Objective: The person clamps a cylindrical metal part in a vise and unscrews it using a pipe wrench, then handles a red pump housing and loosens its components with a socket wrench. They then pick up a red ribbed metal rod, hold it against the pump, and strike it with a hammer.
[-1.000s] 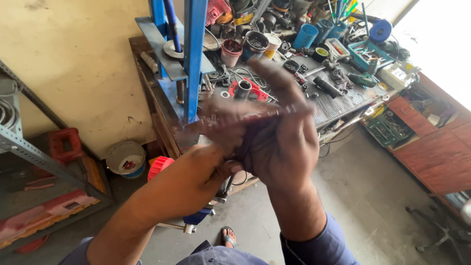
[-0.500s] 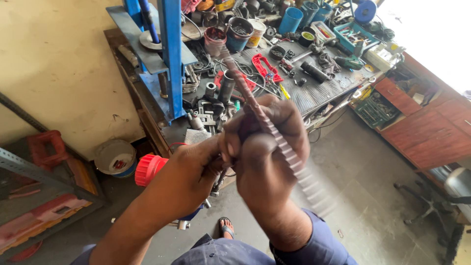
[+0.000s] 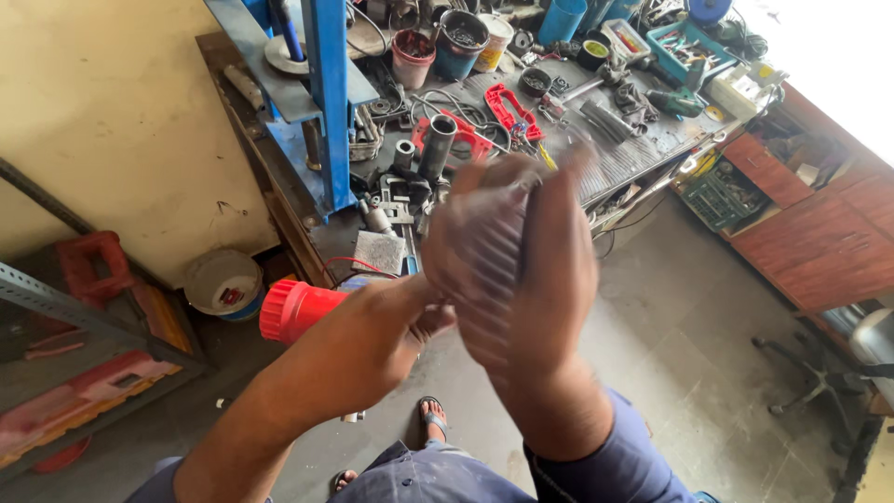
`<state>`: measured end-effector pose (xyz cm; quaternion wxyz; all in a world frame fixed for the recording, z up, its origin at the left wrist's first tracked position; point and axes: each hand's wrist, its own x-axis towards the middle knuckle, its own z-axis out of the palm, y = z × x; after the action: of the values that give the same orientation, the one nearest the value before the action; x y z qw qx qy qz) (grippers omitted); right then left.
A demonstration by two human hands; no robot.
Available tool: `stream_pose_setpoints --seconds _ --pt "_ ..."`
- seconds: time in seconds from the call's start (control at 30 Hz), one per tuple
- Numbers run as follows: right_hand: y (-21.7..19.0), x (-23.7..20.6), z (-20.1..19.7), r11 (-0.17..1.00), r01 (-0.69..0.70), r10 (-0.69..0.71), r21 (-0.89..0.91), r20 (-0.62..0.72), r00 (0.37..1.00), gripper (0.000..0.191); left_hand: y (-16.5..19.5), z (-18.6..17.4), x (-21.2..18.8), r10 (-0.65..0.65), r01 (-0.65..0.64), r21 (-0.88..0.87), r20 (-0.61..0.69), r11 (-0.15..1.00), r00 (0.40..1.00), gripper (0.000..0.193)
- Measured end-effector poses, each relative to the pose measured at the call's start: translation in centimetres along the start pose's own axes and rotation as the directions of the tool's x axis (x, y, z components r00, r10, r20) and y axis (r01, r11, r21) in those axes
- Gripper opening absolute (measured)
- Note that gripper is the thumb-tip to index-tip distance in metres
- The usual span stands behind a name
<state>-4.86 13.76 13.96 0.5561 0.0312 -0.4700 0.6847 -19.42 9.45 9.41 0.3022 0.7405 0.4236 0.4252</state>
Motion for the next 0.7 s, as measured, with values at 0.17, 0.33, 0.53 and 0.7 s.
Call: stream_pose_setpoints --seconds 0.17,0.33,0.53,0.7 --pt "-0.7 1.2 -0.3 0.989 -0.142 0.141 0.046 0.023 0.990 0.030 -0.2 0.9 0.0 -0.079 0.081 0.010 -0.099 0.997 0.992 0.014" --pt "-0.9 0.1 1.3 0.976 -0.102 0.083 -0.194 -0.106 0.991 0.026 -0.2 1.7 -0.4 -0.201 0.245 0.126 -0.291 0.961 0.935 0.021" --pt "-3.0 0.7 0.5 0.650 0.044 0.098 -0.758 0.141 0.985 0.023 0.8 1.0 -0.1 -0.192 0.194 0.004 -0.141 0.981 0.971 0.013" --pt "-2.6 2.2 -1.2 0.753 -0.279 0.337 -0.597 -0.015 0.942 0.024 0.9 0.5 -0.6 0.082 -0.083 -0.001 -0.167 0.997 0.982 0.025"
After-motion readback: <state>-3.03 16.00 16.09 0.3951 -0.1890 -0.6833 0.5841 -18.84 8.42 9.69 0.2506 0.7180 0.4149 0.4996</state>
